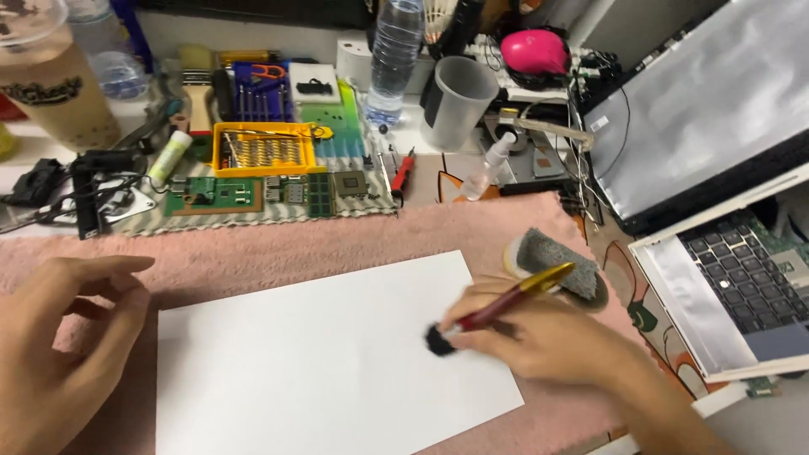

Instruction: The person cleans a white sheet of paper on a cluttered desk using a brush and a sponge. They first brush the surface, then rub it with a green sponge, and finally use a grey scouring pad to wipe the paper.

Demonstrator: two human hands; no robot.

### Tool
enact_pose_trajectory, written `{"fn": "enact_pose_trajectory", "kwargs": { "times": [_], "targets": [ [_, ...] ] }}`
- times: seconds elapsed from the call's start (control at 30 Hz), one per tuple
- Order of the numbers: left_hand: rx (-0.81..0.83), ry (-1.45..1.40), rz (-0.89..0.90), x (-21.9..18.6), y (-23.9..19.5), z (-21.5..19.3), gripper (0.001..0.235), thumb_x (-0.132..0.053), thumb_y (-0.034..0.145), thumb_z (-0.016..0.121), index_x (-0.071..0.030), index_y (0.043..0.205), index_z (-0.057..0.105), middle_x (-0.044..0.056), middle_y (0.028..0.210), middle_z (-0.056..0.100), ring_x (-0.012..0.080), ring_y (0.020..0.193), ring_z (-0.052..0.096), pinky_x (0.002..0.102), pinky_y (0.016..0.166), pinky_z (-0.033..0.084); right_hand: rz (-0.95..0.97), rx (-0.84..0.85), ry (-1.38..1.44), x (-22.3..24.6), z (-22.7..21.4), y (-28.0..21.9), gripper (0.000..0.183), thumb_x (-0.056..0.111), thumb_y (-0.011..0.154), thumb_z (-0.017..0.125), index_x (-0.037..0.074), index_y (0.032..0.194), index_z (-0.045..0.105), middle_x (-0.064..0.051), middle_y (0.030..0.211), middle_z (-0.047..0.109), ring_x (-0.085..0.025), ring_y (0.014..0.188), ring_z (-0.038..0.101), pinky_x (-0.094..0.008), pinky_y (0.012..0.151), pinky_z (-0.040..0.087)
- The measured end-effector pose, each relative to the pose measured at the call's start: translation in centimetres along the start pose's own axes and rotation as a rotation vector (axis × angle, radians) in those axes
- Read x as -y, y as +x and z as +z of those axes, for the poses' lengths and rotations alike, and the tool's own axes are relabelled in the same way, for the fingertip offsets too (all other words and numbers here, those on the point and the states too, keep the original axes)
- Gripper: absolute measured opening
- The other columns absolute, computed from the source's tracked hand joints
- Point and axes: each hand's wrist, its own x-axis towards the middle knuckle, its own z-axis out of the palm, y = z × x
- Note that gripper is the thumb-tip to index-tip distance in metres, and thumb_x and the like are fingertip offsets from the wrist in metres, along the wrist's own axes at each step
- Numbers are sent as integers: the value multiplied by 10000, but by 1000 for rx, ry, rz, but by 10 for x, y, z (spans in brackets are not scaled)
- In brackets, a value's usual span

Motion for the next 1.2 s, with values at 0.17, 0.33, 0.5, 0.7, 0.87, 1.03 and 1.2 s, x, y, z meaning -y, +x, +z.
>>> {"fn": "enact_pose_trajectory", "kwargs": {
  "times": [0.17, 0.33, 0.5, 0.7, 0.87, 1.03, 1.2],
  "targets": [
    [-6, -53, 2, 6, -5, 7, 305, 98, 1127, 699, 67, 1418, 784, 169, 1137, 731, 258, 990, 728, 366, 927, 610, 334, -78, -31, -12, 4, -1, 346, 471, 1087, 623, 344, 1286, 876, 97, 1241, 848, -107, 1183, 768, -366, 1110, 625],
    [-27, -100, -65, 15, -7, 10, 287, 116, 1161, 678, 76, 1430, 773, 167, 1110, 753, 247, 910, 723, 356, 934, 583, 190, 50, -27, -21, -4, -33, 350, 468, 1126, 580, 304, 1181, 884, 112, 1148, 889, -81, 1054, 851, -308, 1011, 638],
    [-10, -69, -47, 13, -6, 10, 280, 79, 1163, 709, 44, 1429, 790, 165, 1132, 729, 253, 941, 712, 354, 954, 570, 11, -641, 189, -50, -3, -76, 308, 194, 1039, 740, 87, 1290, 883, -45, 1309, 679, -157, 1313, 722, -308, 1093, 588],
    [68, 24, -266, -9, 1, -2, 285, -43, 1098, 743, -79, 1363, 844, 72, 1092, 808, 204, 889, 765, 346, 772, 560, 298, -799, 587, -47, 50, -75, 483, -125, 812, 921, -32, 1266, 784, -151, 1107, 859, -201, 988, 837, -293, 1042, 663],
    [27, -65, -138, 3, -3, 6, 271, 38, 1157, 721, -8, 1412, 798, 111, 1126, 752, 211, 966, 735, 318, 866, 572, 413, -868, 520, -29, 60, -70, 372, -31, 869, 896, -6, 1239, 875, -110, 1059, 906, -175, 936, 834, -294, 945, 675],
    [20, -89, -180, -2, -3, 5, 289, 31, 1150, 732, -12, 1426, 803, 115, 1139, 753, 187, 959, 710, 297, 786, 538, 302, -592, 302, -33, 66, -68, 168, 188, 955, 853, 114, 1082, 935, 1, 688, 812, -96, 518, 564, -228, 441, 450],
    [36, -62, -240, -11, -1, 0, 264, 11, 1136, 733, -4, 1388, 812, 119, 1112, 774, 203, 918, 729, 311, 737, 552, 177, -721, 263, -36, 75, -58, 141, 138, 953, 839, 97, 1084, 874, 17, 971, 847, -88, 788, 752, -213, 679, 657]
  ]
}}
